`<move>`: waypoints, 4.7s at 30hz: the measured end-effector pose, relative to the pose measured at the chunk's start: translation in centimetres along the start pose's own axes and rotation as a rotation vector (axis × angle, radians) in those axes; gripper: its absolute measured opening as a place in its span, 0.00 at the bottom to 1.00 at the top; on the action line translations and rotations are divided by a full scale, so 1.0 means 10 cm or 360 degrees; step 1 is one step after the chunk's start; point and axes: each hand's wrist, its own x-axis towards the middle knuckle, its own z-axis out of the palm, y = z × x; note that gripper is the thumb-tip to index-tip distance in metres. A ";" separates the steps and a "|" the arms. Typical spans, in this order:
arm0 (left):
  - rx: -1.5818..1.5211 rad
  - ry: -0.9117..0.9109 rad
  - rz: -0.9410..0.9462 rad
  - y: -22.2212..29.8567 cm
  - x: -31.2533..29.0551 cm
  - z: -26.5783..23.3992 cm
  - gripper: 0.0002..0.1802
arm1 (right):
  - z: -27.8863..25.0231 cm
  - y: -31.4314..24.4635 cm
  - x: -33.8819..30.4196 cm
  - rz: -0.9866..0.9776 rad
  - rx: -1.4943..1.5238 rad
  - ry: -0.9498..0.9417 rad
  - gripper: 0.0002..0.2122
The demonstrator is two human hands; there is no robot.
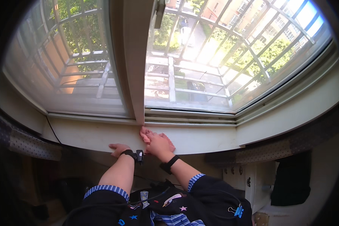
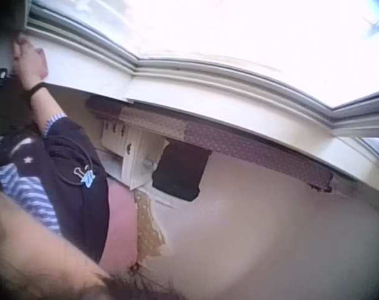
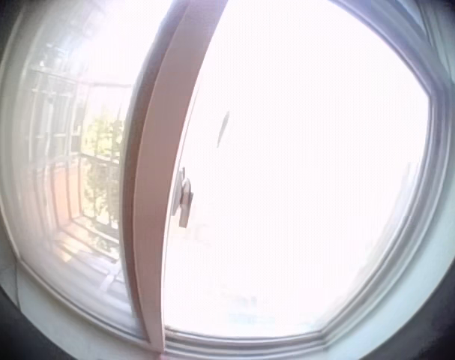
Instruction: The person wipes a wooden shelf, a door, a closet surface, and a window sill with a cloth.
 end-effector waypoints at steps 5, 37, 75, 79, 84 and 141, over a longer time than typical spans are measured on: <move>0.0053 0.0037 0.0112 0.01 0.05 0.01 0.47 | -1.03 1.54 -0.74 0.0760 0.0002 -0.0004 0.32; -0.0080 -0.0542 0.0133 -0.07 0.27 -0.24 0.49 | -0.60 1.29 -0.45 0.0675 0.0129 0.0275 0.29; 0.1163 -0.0066 0.2186 1.75 2.06 -0.10 0.32 | 0.26 0.74 -0.32 0.0255 -0.0411 0.0652 0.18; 0.0780 -0.0939 0.2833 0.45 0.48 -0.35 0.21 | 0.24 0.83 -0.35 0.0295 -0.0388 0.0673 0.18; 0.0533 -0.1422 0.3212 -0.09 -0.02 -0.48 0.24 | 0.28 0.82 -0.34 0.0326 -0.0460 0.0614 0.18; 0.0634 -0.1388 0.2994 0.09 0.05 -0.39 0.08 | 0.18 0.78 -0.35 0.0487 -0.0373 0.0665 0.17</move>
